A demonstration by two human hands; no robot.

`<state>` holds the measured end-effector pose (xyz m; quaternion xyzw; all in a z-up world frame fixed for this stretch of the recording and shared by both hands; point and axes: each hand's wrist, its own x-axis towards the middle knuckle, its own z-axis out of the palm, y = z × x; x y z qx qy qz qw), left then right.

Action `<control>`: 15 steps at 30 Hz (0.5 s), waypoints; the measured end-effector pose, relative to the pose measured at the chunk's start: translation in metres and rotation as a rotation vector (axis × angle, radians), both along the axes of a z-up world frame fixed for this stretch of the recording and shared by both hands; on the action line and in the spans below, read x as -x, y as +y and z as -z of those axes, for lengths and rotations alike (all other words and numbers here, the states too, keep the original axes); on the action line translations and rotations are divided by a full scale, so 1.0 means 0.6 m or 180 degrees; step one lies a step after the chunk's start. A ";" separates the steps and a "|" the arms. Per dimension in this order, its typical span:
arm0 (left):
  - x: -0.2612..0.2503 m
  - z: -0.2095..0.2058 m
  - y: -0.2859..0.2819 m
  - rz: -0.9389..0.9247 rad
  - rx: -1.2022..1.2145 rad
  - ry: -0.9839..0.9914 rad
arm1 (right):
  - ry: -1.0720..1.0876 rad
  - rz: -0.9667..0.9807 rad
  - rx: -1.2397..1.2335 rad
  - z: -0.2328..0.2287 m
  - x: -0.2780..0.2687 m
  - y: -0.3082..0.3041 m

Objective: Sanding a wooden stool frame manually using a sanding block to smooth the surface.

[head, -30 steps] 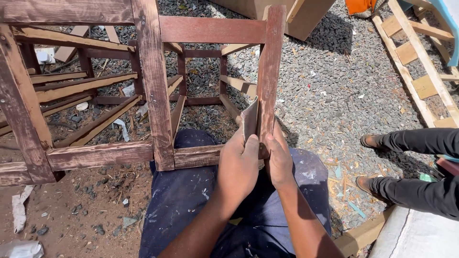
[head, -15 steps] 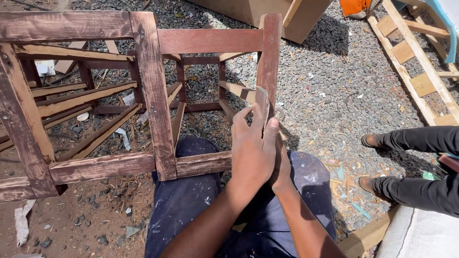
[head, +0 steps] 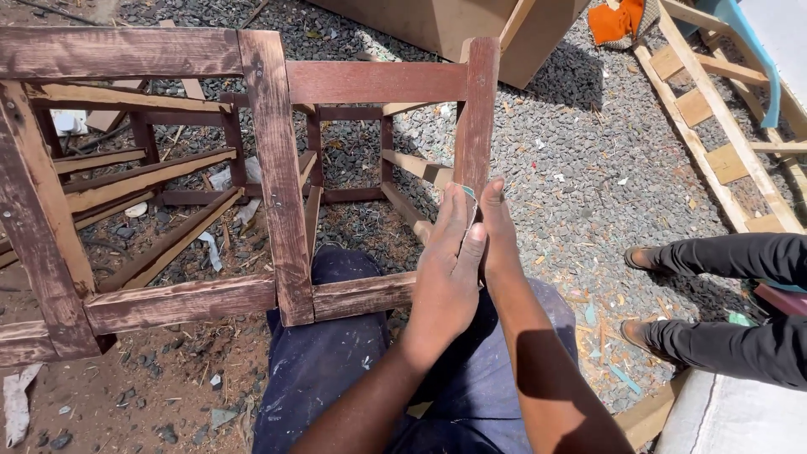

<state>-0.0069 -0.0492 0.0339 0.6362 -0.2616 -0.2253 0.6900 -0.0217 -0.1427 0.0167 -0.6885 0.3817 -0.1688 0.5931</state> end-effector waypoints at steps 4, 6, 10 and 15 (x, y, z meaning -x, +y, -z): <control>-0.064 0.047 -0.057 -0.0108 0.0322 0.0055 | -0.0128 0.0412 0.0480 0.123 -0.009 -0.073; -0.091 0.046 -0.084 -0.0308 0.0530 -0.0027 | -0.0774 0.0166 0.0326 0.086 -0.009 -0.048; -0.056 0.014 -0.034 -0.0189 0.0383 0.0078 | -0.0969 -0.0347 0.0311 0.065 -0.010 -0.024; -0.088 0.041 -0.078 -0.0254 0.0524 -0.0116 | -0.0993 -0.0343 0.0463 0.106 0.008 -0.057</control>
